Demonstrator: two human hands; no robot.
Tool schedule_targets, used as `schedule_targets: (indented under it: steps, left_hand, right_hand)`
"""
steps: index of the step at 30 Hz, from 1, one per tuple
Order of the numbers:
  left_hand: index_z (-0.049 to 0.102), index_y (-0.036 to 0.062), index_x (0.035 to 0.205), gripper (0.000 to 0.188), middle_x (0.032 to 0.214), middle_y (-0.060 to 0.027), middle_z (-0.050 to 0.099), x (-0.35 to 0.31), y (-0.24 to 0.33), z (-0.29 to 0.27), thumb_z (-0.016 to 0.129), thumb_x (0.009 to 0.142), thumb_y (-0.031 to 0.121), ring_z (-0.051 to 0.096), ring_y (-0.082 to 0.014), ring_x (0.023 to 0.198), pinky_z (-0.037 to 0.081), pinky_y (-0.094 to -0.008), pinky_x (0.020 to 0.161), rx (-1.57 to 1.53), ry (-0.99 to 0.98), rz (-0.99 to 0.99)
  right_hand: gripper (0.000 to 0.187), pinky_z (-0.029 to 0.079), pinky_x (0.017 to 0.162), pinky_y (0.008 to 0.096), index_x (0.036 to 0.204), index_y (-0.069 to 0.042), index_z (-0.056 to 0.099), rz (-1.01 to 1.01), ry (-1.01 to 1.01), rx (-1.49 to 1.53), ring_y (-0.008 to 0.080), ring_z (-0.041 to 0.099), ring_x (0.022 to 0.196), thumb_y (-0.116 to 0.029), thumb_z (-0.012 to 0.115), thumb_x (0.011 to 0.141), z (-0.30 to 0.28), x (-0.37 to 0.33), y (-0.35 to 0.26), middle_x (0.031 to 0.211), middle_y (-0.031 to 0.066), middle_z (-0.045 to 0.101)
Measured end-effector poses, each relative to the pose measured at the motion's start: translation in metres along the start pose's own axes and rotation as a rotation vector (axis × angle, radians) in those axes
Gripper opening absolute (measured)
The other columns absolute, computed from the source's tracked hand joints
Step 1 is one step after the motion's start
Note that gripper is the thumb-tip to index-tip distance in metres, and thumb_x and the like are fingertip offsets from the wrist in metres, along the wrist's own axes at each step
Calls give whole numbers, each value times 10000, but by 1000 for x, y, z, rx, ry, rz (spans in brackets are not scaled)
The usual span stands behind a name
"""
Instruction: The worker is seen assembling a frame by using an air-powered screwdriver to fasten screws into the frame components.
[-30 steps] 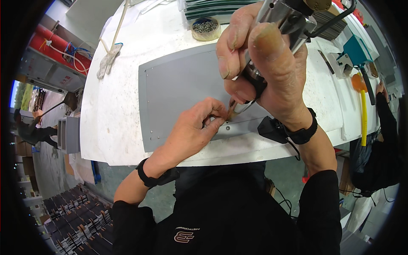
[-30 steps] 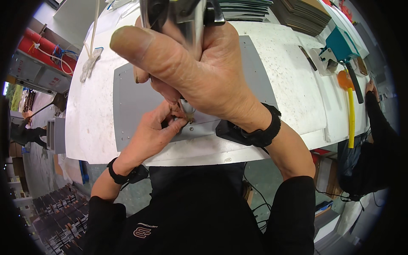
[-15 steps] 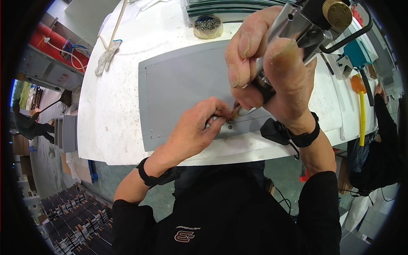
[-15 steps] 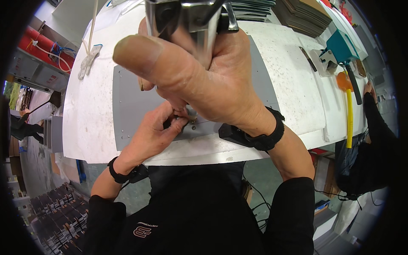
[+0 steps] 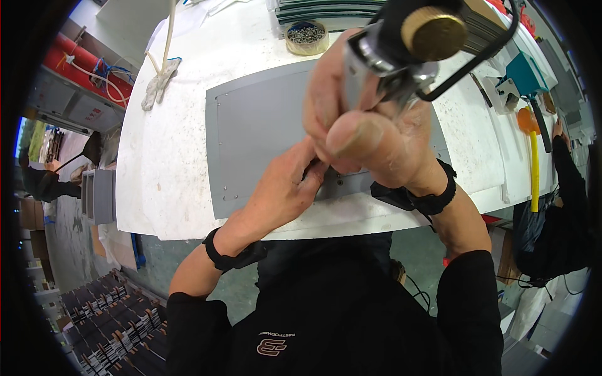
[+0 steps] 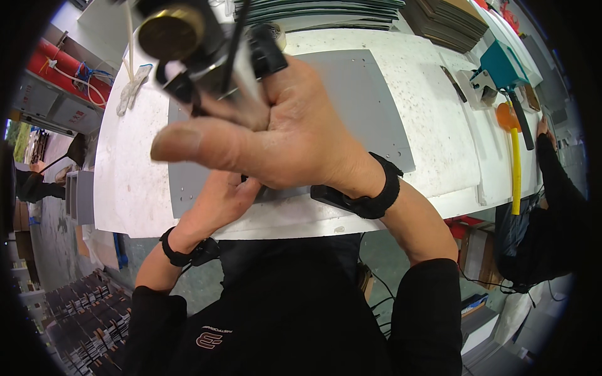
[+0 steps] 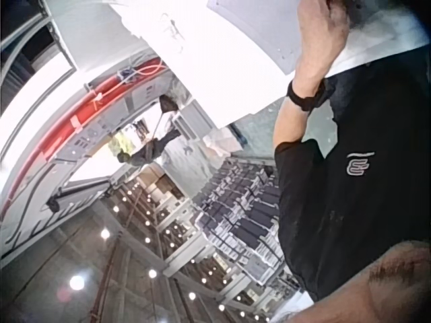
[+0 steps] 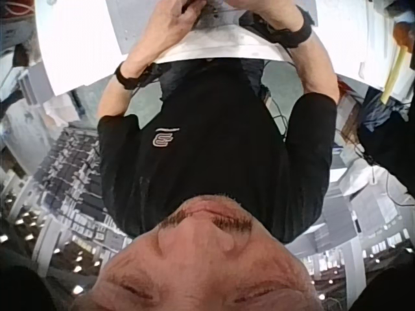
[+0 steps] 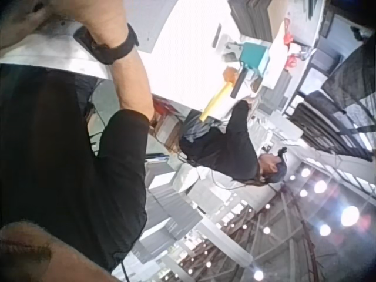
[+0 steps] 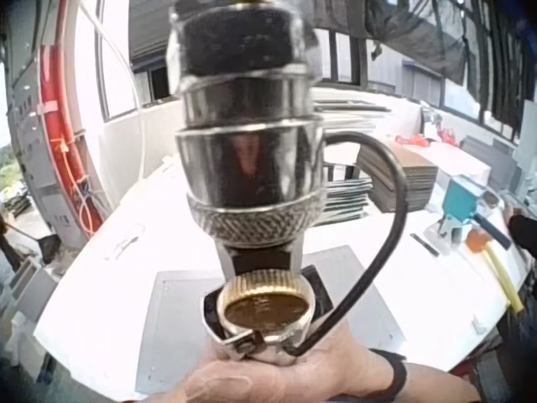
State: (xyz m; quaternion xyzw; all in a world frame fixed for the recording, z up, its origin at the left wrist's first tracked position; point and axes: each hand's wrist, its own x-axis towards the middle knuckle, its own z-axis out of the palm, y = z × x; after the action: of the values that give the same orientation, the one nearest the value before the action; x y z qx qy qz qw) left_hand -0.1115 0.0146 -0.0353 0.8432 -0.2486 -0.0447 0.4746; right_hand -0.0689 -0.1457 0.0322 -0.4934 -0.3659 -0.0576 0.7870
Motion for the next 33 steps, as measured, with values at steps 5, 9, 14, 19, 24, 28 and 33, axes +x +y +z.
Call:
schedule_targets:
  steps: [5,9,14,19,24,28,33]
  left_hand:
    - [578,3,1175,202,1006,-234,666,-2,-2,-1,533,984,47,633,-439,922,502,-471,820,49,21,39]
    - [580,-6,1168,192,1044,-234,681,4,1,-6,534,995,62,654,-402,933,513,-444,840,53,-56,26]
    - [600,-17,1144,194,991,-201,713,29,9,-28,586,991,102,684,-344,874,538,-401,813,-14,-93,-102]
    - [643,-5,1112,180,963,-154,723,75,6,-37,646,966,102,693,-267,854,540,-359,806,300,-29,77]
    - [650,3,1072,153,989,-169,702,107,3,-20,655,946,90,678,-340,888,538,-391,807,396,-64,249]
    - [650,18,1036,130,976,-166,668,121,-10,-3,669,930,92,647,-376,902,527,-424,782,451,-60,392]
    - [627,20,972,95,914,-161,639,127,-7,2,680,908,66,638,-370,867,519,-440,752,557,-84,406]
  right_hand:
    - [396,462,509,272,908,-40,552,-57,-74,-122,136,575,613,-326,824,871,-1,1,2,728,63,571]
    - [455,389,447,255,956,-13,570,139,-85,-110,111,521,554,-399,804,897,-6,-1,-6,717,69,573]
    - [456,447,445,207,1001,-49,612,19,32,-24,68,555,519,-497,692,968,-36,13,-29,765,32,649]
    - [478,436,457,194,1081,-81,512,-100,79,5,34,474,532,-558,518,1050,-96,15,-69,847,12,590]
    - [464,425,443,183,1082,-77,495,-195,157,-66,18,442,514,-540,467,1075,-131,-4,-82,854,8,556]
    - [466,424,447,190,1086,-68,499,-229,197,-83,18,428,513,-532,458,1079,-150,-16,-92,840,6,536]
    - [444,395,323,200,1002,-110,492,-341,437,-258,40,412,376,-529,386,1101,-158,-14,-98,702,1,571]
